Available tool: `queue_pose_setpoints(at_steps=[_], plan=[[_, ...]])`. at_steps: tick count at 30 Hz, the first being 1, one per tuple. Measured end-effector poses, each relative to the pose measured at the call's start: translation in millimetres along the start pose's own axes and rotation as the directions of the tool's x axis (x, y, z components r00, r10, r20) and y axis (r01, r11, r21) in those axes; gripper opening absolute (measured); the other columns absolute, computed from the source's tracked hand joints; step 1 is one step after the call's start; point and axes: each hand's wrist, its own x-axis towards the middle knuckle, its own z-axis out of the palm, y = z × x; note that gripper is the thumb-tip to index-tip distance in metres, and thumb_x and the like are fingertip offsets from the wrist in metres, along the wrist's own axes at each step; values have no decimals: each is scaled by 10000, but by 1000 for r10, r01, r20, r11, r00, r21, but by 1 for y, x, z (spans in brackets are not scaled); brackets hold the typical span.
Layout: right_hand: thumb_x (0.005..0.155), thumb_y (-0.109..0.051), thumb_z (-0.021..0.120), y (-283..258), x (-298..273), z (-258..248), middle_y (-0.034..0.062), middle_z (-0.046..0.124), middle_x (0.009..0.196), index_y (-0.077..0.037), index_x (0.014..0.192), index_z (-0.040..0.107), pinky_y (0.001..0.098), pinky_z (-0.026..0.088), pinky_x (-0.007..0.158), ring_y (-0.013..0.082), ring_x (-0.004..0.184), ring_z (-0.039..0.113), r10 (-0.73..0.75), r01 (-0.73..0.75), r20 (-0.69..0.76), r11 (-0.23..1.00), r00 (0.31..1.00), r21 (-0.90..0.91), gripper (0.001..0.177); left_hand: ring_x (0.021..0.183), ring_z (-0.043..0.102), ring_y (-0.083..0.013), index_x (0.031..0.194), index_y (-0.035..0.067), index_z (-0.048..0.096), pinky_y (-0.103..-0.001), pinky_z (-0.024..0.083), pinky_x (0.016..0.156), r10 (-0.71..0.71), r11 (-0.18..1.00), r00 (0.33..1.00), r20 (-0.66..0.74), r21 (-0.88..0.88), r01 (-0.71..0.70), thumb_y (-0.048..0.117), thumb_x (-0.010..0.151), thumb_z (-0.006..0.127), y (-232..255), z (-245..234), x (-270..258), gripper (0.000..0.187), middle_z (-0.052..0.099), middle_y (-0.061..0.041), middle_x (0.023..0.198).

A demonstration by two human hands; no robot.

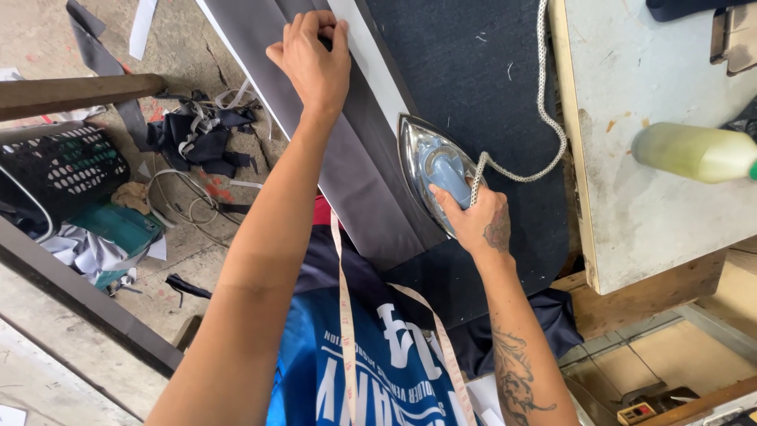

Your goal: The person cuts a strip of dark fabric with white edges using scissors, then moves to an ironing board to press the fabric. They use a steam iron to smooth the fabric, holding it in place with one hand while ironing with the other.

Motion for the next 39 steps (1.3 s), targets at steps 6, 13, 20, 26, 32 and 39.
queue_pose_setpoints(at_steps=[6,13,20,26,32,39], plan=[[927,-542,808,-7,8,1,43,736,752,-70,885,735,376,580,634,222,669,727,27,-27,-8,1000,1000,-9,480,766,547,-112,883,259,703,-369,295,829,-65,998,998,3,21,65,229,929,721,6,0,5,58,593,139,775],[942,-515,811,-21,17,1,37,749,745,-81,886,765,387,583,644,221,692,744,27,-27,-4,1000,1000,7,439,707,506,-125,742,263,639,-378,285,802,-56,997,997,-58,51,59,235,897,692,-2,4,22,166,500,143,657],[957,-493,827,-31,27,4,-8,667,655,-103,776,684,358,530,572,169,586,661,-20,20,-21,1000,1000,22,452,718,494,-138,789,250,665,-383,298,803,-45,998,997,-66,44,48,235,925,687,-1,3,21,139,511,126,691],[941,-532,804,-44,38,4,11,716,718,-99,880,751,368,564,631,200,653,717,30,-30,-8,999,1000,16,441,743,529,-132,817,267,689,-383,302,819,-92,994,996,-3,55,92,258,934,725,1,1,23,123,563,137,718],[943,-549,793,-54,49,5,-8,676,696,-127,808,699,358,562,648,188,657,698,55,-55,13,998,998,12,453,776,582,-125,1004,255,717,-378,303,843,-121,992,993,1,36,121,247,921,779,0,1,24,104,598,127,785],[950,-544,811,-63,59,8,-5,632,645,-119,742,635,371,529,600,185,605,647,28,-28,-12,1000,1000,-13,504,1049,551,-298,1468,206,542,-452,387,886,56,956,998,18,288,-59,247,848,834,-14,6,44,686,525,-56,1279]])
